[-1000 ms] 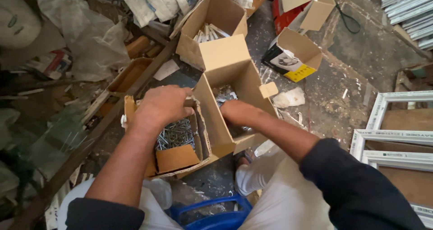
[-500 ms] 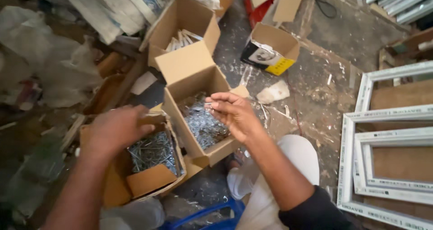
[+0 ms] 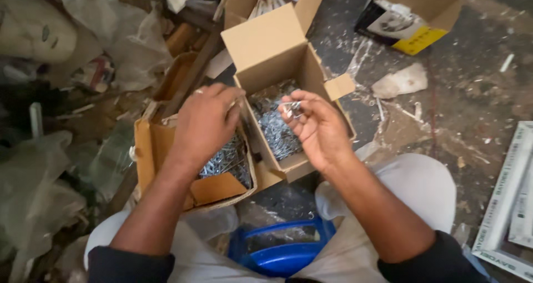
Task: The person sits on a low stool and sorts metal fasteners by hand between two cardboard boxes. They pick up handfuls of screws and nails, inspect them, and transfer them into the other box.
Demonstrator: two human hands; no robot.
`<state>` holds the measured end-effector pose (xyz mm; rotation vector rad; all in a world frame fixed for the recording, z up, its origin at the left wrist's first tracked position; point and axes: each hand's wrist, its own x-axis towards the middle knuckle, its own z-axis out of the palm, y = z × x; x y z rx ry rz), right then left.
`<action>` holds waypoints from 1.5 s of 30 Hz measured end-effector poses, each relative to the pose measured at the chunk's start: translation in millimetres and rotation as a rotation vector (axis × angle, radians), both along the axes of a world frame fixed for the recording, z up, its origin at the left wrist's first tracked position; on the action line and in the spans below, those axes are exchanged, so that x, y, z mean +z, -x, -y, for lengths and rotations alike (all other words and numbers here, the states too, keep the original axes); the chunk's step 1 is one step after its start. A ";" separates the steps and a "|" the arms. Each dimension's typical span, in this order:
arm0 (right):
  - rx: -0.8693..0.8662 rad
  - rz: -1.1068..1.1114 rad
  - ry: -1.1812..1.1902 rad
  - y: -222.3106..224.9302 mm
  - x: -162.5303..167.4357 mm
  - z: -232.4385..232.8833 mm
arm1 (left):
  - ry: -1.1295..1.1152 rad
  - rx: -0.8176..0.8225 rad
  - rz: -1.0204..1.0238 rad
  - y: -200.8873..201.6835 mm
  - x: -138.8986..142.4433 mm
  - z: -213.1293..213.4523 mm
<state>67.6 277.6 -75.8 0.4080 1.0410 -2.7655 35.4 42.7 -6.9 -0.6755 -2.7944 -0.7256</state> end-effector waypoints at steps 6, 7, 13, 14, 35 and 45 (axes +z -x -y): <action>0.007 0.014 -0.069 -6.0 10.5 2.7 | -0.154 -0.092 -0.054 1.6 -0.1 7.3; 0.011 0.013 -0.064 -6.5 11.8 4.8 | -0.192 -0.120 -0.051 -0.7 0.9 4.6; 0.038 -0.003 0.007 -9.3 12.4 10.7 | -0.255 -0.258 -0.089 -19.0 1.8 -22.3; 0.043 -0.001 0.013 -10.8 11.5 10.7 | -0.251 -0.253 -0.096 -21.0 0.3 -25.8; 0.038 -0.004 -0.006 -14.9 11.1 14.6 | -0.350 -0.175 0.063 -18.8 -2.6 -24.5; 0.174 0.041 -0.116 -15.8 11.2 15.0 | -0.692 -0.046 0.359 -17.2 -15.5 -29.5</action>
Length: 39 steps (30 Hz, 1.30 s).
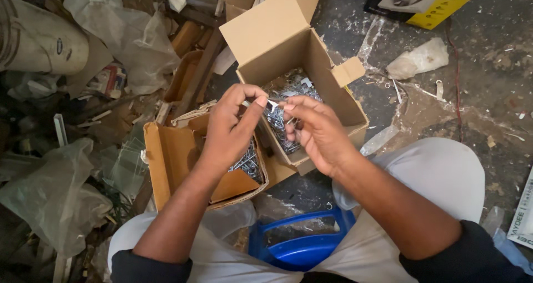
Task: The person sits on a low stool and sorts metal fasteners by hand between two cardboard boxes. They pick up handfuls of screws and nails, inspect them, and transfer them into the other box.
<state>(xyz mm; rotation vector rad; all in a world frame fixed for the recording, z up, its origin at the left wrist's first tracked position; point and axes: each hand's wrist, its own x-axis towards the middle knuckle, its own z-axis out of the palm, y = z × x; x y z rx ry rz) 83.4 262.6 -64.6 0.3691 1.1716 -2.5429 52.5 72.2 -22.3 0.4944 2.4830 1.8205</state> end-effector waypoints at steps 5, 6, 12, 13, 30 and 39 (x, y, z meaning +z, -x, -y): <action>0.053 0.038 -0.040 -3.5 4.9 0.5 | 0.007 0.007 -0.045 -1.7 -5.5 1.1; 0.051 0.041 -0.059 -2.9 5.9 0.7 | 0.007 0.011 -0.048 -1.2 -6.1 1.2; 0.064 0.027 -0.164 -0.1 6.3 3.0 | -0.035 -0.008 0.025 0.1 -13.3 -0.8; 0.065 0.005 -0.147 -1.0 5.4 3.0 | -0.048 -0.030 0.015 0.2 -14.7 -0.9; 0.027 -0.117 -0.218 -0.9 -5.9 0.4 | -0.221 -0.026 0.139 2.1 -26.7 3.5; 0.066 -0.143 -0.278 -3.6 -3.7 2.1 | -0.461 -0.043 0.334 2.8 -33.6 5.0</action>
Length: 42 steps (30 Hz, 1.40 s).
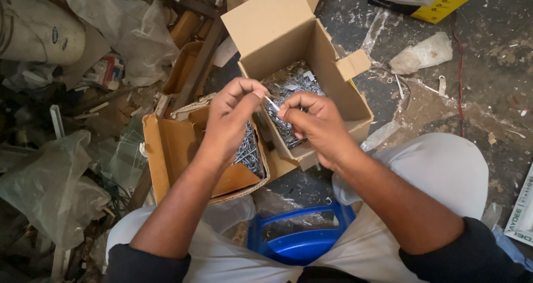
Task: The person sits on a low stool and sorts metal fasteners by hand between two cardboard boxes. They pick up handfuls of screws and nails, inspect them, and transfer them into the other box.
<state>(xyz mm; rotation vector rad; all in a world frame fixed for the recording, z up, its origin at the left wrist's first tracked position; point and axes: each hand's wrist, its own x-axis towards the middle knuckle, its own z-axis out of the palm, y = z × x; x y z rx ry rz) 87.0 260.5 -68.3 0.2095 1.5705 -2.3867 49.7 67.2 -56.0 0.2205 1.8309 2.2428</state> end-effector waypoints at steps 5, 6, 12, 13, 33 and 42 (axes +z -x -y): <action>-0.004 -0.026 -0.039 -2.2 -0.7 0.6 | -0.117 0.012 0.089 -1.1 -6.4 -4.1; -0.007 -0.038 -0.047 -2.4 -1.0 0.7 | -0.129 0.018 0.100 -1.0 -7.0 -4.9; 0.003 -0.053 -0.062 -4.1 -3.2 0.2 | -0.146 0.072 0.132 -3.0 -7.5 -7.9; 0.000 -0.040 -0.086 -4.4 -3.5 0.3 | -0.146 0.077 0.129 -3.1 -7.1 -8.5; 0.088 -0.388 -0.300 -7.1 4.3 0.7 | -0.280 0.097 0.191 -8.1 -8.7 -16.7; 0.108 -0.431 -0.425 -6.3 9.1 0.7 | -0.185 0.173 0.146 -4.0 -3.4 -12.1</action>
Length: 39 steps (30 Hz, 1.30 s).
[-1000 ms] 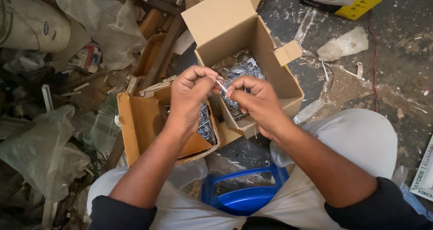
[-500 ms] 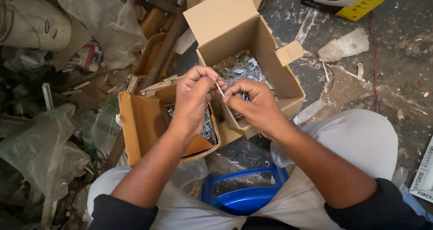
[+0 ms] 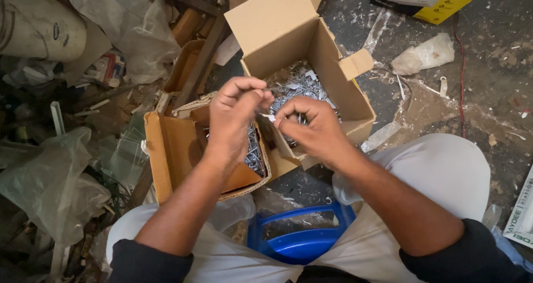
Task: The person sits on a low stool and sorts metal fasteners by hand between two cardboard boxes. They pick up handfuls of screws and nails, inspect them, and transfer them into the other box.
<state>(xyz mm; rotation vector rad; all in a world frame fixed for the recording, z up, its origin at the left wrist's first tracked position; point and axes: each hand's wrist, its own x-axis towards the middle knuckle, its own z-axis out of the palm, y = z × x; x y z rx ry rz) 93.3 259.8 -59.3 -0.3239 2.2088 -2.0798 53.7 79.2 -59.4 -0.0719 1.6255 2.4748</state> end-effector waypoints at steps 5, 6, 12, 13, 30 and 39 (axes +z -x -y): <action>-0.096 -0.184 -0.220 12.4 3.5 -23.7 | 0.044 0.026 -0.057 7.9 5.4 15.4; -0.118 -0.229 -0.248 15.3 4.8 -31.3 | 0.049 0.030 -0.075 9.2 6.6 17.9; -0.471 0.381 0.700 39.4 12.4 -64.1 | 0.119 0.048 -0.176 11.6 15.3 28.3; -0.475 0.400 0.738 40.4 12.4 -65.1 | 0.163 0.053 -0.203 11.6 17.9 30.3; -0.349 0.424 0.777 28.9 -6.9 -40.8 | 1.653 -0.737 -0.318 16.8 46.3 80.4; -0.279 0.393 0.844 23.3 -6.5 -30.8 | 1.400 -0.361 -0.523 2.9 71.5 38.6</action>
